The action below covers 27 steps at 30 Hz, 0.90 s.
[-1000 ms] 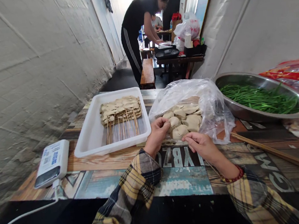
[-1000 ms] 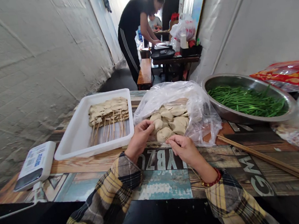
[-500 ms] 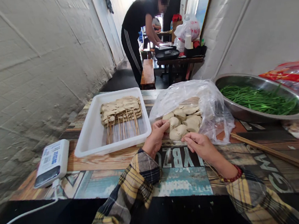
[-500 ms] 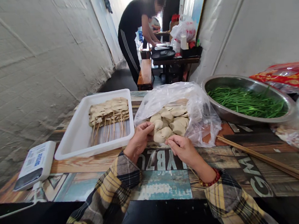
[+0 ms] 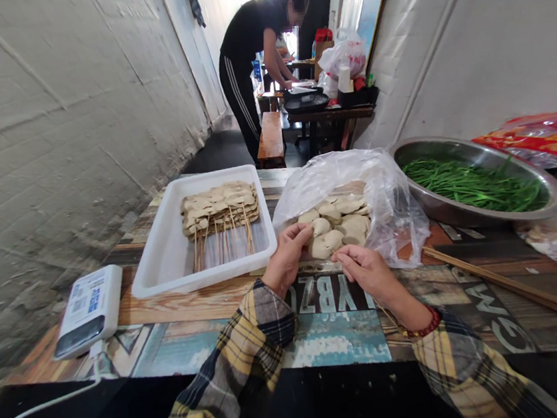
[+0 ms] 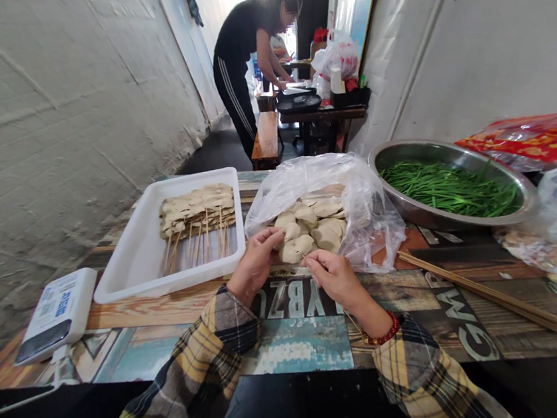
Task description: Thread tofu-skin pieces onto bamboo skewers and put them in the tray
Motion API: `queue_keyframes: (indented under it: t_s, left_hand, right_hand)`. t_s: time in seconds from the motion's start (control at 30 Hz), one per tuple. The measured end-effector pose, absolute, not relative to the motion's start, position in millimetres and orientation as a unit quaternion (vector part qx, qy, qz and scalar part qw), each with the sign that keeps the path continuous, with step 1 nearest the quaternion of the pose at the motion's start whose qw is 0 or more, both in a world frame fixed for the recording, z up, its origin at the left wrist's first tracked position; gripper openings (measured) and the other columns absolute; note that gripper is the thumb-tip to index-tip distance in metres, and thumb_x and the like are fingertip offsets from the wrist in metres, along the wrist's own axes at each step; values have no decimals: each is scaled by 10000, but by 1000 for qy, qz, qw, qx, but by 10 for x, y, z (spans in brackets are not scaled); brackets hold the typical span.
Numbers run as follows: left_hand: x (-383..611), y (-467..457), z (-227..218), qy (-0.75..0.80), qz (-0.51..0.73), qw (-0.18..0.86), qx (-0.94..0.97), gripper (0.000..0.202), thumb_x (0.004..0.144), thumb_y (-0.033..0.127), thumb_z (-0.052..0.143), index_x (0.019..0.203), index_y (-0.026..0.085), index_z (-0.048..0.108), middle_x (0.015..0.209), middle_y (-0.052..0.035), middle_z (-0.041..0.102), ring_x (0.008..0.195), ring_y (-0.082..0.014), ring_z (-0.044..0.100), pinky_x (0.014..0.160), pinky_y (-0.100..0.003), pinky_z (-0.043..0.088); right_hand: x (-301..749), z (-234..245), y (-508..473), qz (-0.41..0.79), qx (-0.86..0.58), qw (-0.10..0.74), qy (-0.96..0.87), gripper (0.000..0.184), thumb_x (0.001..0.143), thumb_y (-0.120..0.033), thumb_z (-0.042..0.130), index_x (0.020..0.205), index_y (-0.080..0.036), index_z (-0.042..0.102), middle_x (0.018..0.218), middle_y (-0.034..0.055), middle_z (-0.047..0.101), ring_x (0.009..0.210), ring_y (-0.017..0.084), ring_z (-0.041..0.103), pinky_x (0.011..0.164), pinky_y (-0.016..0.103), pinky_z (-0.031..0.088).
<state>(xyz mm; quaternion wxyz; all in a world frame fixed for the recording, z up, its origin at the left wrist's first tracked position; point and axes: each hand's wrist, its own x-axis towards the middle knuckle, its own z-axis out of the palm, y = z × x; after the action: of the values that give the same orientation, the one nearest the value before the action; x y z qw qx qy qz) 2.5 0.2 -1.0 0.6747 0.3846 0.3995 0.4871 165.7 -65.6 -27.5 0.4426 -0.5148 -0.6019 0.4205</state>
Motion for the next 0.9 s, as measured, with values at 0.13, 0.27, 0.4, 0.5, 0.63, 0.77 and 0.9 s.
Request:
queue_keyframes:
  t_s: [0.13, 0.27, 0.4, 0.5, 0.63, 0.77, 0.9]
  left_hand:
    - [29, -4, 9, 344, 492, 719, 350, 429, 598, 465, 816, 855, 146, 690, 767, -20, 657, 630, -116, 568, 563, -227, 457]
    - [35, -11, 1, 292, 463, 759, 352, 389, 600, 371, 847, 870, 132, 701, 792, -47, 684, 705, -135, 609, 672, -244, 482]
    - [39, -18, -19, 293, 472, 762, 333, 343, 568, 271, 865, 835, 137, 696, 780, -34, 687, 692, -128, 611, 686, -249, 476]
    - [44, -13, -31, 301, 506, 743, 318, 292, 568, 249, 857, 774, 152, 673, 740, -7, 669, 650, -113, 589, 648, -240, 467]
    - [52, 0, -25, 309, 537, 721, 310, 289, 580, 242, 841, 803, 165, 675, 761, -6, 681, 688, -123, 608, 672, -239, 481]
    - [45, 3, -8, 315, 534, 723, 306, 297, 589, 298, 837, 801, 155, 685, 780, -11, 691, 679, -121, 608, 652, -235, 482]
    - [36, -4, -2, 335, 533, 717, 298, 335, 539, 300, 864, 767, 148, 671, 721, 1, 675, 634, -115, 598, 626, -236, 483]
  right_hand:
    - [1673, -299, -633, 423, -507, 456, -597, 388, 902, -508, 490, 888, -155, 650, 458, -72, 437, 429, 107, 399, 471, 234, 328]
    - [1665, -301, -625, 424, -505, 456, -597, 380, 910, -498, 488, 892, -155, 649, 460, -71, 445, 430, 106, 397, 477, 233, 323]
    - [1630, -264, -634, 410, -513, 448, -607, 367, 912, -485, 489, 894, -161, 662, 472, -63, 470, 448, 113, 429, 495, 235, 346]
    - [1611, -246, -645, 393, -521, 443, -614, 356, 905, -467, 502, 889, -159, 681, 494, -48, 512, 471, 119, 461, 507, 235, 360]
    - [1607, -254, -661, 374, -533, 433, -623, 333, 899, -446, 518, 883, -163, 691, 498, -40, 539, 477, 125, 490, 511, 236, 372]
    - [1605, -259, -672, 362, -533, 433, -630, 316, 907, -422, 509, 858, -163, 683, 481, -44, 534, 462, 120, 492, 498, 229, 379]
    - [1601, -265, -674, 368, -526, 424, -639, 295, 907, -403, 516, 860, -161, 678, 464, -51, 525, 443, 117, 485, 486, 229, 372]
